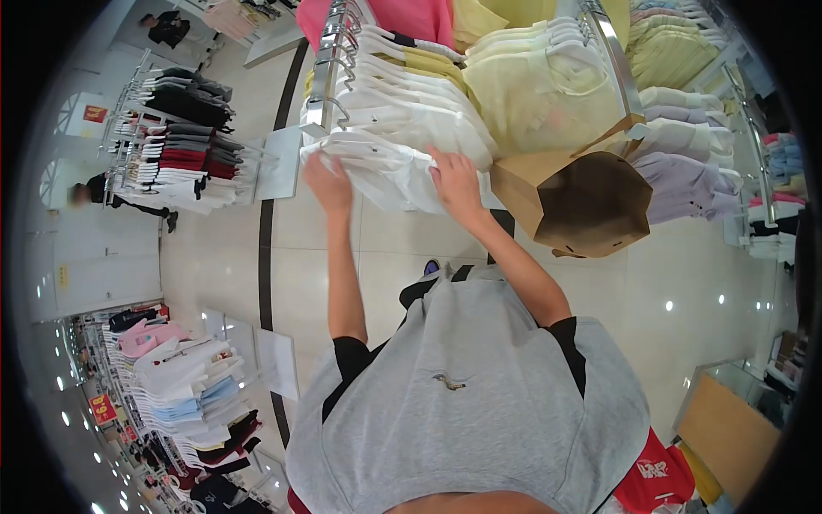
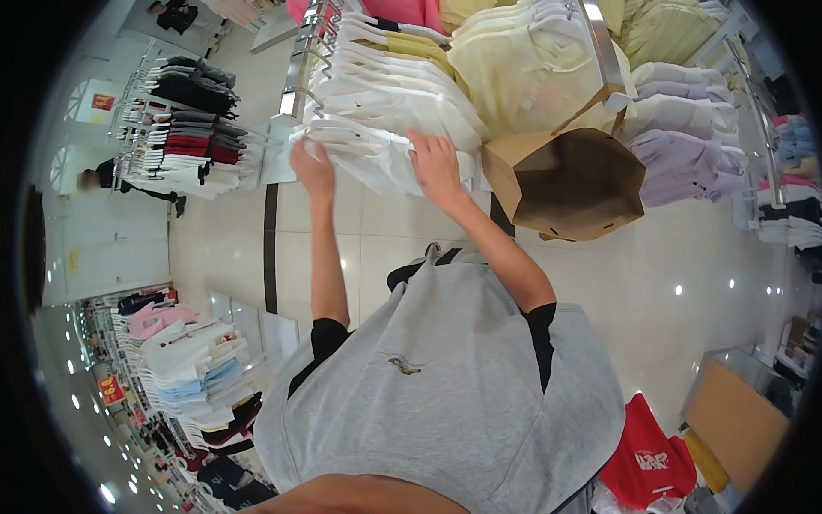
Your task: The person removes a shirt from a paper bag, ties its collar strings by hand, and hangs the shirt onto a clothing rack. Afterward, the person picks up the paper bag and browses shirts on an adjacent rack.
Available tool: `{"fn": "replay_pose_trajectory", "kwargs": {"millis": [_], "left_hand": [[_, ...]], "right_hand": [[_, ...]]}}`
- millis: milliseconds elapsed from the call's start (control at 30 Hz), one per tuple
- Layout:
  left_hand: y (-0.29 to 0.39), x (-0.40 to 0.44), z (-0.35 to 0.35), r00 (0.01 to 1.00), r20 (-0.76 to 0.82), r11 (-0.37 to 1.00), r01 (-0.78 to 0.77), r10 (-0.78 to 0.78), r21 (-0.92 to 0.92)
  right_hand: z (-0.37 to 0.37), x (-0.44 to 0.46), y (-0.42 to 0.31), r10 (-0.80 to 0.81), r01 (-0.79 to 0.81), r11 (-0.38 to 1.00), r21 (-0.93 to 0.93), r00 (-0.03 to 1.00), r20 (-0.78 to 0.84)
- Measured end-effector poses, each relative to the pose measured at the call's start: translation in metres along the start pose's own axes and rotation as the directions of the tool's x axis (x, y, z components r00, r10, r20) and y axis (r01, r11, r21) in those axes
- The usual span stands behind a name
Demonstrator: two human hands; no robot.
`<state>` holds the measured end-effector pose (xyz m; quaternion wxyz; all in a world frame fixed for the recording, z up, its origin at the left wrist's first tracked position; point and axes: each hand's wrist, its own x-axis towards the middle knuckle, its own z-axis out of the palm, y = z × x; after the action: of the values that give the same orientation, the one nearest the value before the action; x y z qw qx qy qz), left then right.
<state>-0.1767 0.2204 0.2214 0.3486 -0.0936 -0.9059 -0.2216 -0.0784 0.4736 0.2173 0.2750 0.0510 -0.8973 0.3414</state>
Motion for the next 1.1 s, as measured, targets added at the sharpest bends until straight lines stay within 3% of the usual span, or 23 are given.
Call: {"fn": "replay_pose_trajectory", "kwargs": {"millis": [33, 167, 267, 400, 500, 600, 633, 733, 867, 967, 1067, 1100], "left_hand": [[0.027, -0.013, -0.002, 1.000, -0.009, 0.999, 0.022, -0.023, -0.044], [0.118, -0.042, -0.003, 0.976, 0.092, 0.951, -0.167, 0.196, -0.261], [0.123, -0.050, 0.014, 0.979, 0.188, 0.951, -0.014, 0.075, -0.308], [0.131, -0.036, 0.001, 0.973, 0.228, 0.930, 0.055, 0.032, -0.363], [0.125, -0.030, -0.002, 0.922, 0.380, 0.867, 0.245, -0.071, -0.434], [0.118, -0.024, 0.000, 0.863, 0.452, 0.465, 0.504, -0.227, -0.728], [0.114, -0.022, 0.000, 0.810, 0.525, 0.323, 0.586, -0.263, -0.743], [0.111, -0.022, 0.005, 0.789, 0.534, 0.313, 0.612, -0.303, -0.727], [0.108, -0.031, 0.010, 0.862, 0.400, 0.599, 0.504, -0.310, -0.622], [0.114, -0.041, 0.007, 0.887, 0.333, 0.694, 0.459, -0.319, -0.555], [0.131, -0.059, 0.003, 0.857, 0.382, 0.677, 0.510, -0.346, -0.530], [0.139, -0.066, 0.005, 0.852, 0.381, 0.690, 0.517, -0.359, -0.506]], "right_hand": [[0.006, -0.003, 0.003, 0.045, -0.046, 0.997, 0.061, 0.999, 0.022], [0.012, -0.012, 0.008, 0.114, -0.114, 0.969, 0.217, 0.993, 0.014], [0.002, -0.016, 0.010, 0.201, -0.213, 0.938, 0.273, 0.977, 0.072], [-0.003, -0.025, 0.020, 0.214, -0.228, 0.948, 0.223, 0.973, 0.086], [0.003, -0.032, 0.028, 0.218, -0.235, 0.953, 0.192, 0.970, 0.104], [0.005, -0.039, 0.036, 0.250, -0.268, 0.947, 0.177, 0.961, 0.117], [0.006, -0.041, 0.039, 0.262, -0.281, 0.942, 0.186, 0.957, 0.122], [0.006, -0.046, 0.046, 0.311, -0.337, 0.911, 0.237, 0.940, 0.139], [0.013, -0.064, 0.058, 0.316, -0.299, 0.921, 0.250, 0.948, -0.029], [0.020, -0.101, 0.076, 0.312, -0.306, 0.920, 0.244, 0.950, 0.015], [0.016, -0.152, 0.121, 0.333, -0.456, 0.830, 0.321, 0.868, 0.369], [0.004, -0.163, 0.131, 0.392, -0.608, 0.739, 0.290, 0.738, 0.549]]}}
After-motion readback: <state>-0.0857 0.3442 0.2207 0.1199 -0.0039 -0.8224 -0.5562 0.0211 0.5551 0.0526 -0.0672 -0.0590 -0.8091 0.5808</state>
